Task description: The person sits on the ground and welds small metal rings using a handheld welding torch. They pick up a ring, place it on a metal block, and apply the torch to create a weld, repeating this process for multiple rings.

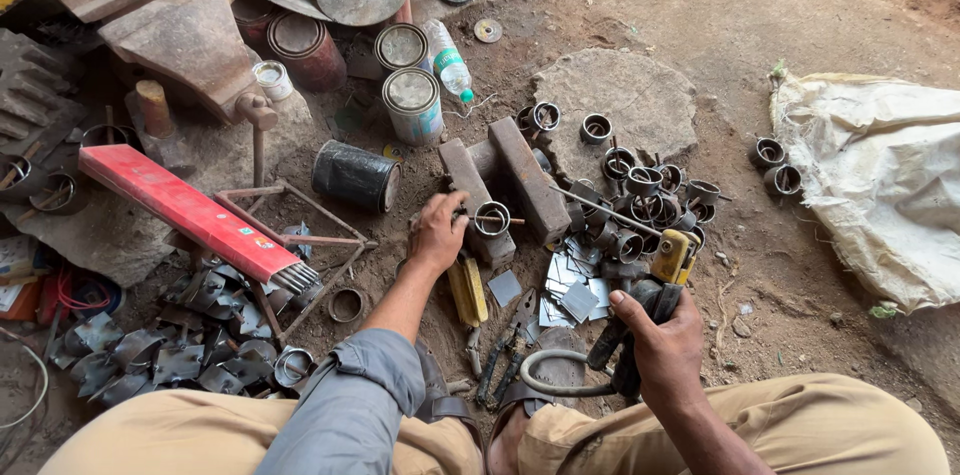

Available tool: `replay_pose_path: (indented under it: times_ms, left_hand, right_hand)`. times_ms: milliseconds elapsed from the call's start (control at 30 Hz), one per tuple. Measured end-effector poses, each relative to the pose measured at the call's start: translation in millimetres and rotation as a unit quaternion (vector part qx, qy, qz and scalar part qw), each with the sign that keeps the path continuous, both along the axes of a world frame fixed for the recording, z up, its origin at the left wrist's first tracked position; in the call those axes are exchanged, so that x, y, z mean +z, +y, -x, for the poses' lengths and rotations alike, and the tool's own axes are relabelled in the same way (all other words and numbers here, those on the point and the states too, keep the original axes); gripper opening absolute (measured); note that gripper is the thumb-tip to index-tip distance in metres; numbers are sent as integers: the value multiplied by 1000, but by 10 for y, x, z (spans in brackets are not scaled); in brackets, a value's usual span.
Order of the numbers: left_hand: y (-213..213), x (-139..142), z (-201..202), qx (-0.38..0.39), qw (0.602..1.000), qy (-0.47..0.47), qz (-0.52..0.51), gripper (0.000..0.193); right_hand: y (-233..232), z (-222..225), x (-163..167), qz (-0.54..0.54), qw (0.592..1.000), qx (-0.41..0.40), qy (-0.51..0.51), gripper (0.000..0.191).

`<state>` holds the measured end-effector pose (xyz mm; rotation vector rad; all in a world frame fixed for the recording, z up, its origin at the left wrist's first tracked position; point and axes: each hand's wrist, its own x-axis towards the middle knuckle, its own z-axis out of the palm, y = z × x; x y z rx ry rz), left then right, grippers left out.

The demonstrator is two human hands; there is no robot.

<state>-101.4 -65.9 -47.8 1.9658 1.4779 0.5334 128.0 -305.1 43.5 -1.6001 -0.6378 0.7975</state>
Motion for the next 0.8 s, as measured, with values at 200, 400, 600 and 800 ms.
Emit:
replay_pose_path:
  times_ms: [200, 400, 600, 800]
  left_hand:
    - [-184, -12, -19, -52, 988, 18, -142, 46]
    - [-294, 39, -158, -74, 978, 61, -185, 23]
    - [-299, 79, -124, -73, 977, 77, -185, 12]
    - [-348, 76, -103, -47, 981, 74, -171, 14]
  right_hand:
    - [1, 26, 15, -14, 1000, -3, 17, 44]
    - [-35, 37, 16, 13, 1000, 5, -6, 43]
    - [-18, 75, 8, 19, 1000, 10, 19, 40]
    - [-8, 99, 39, 25, 999, 16, 16, 39]
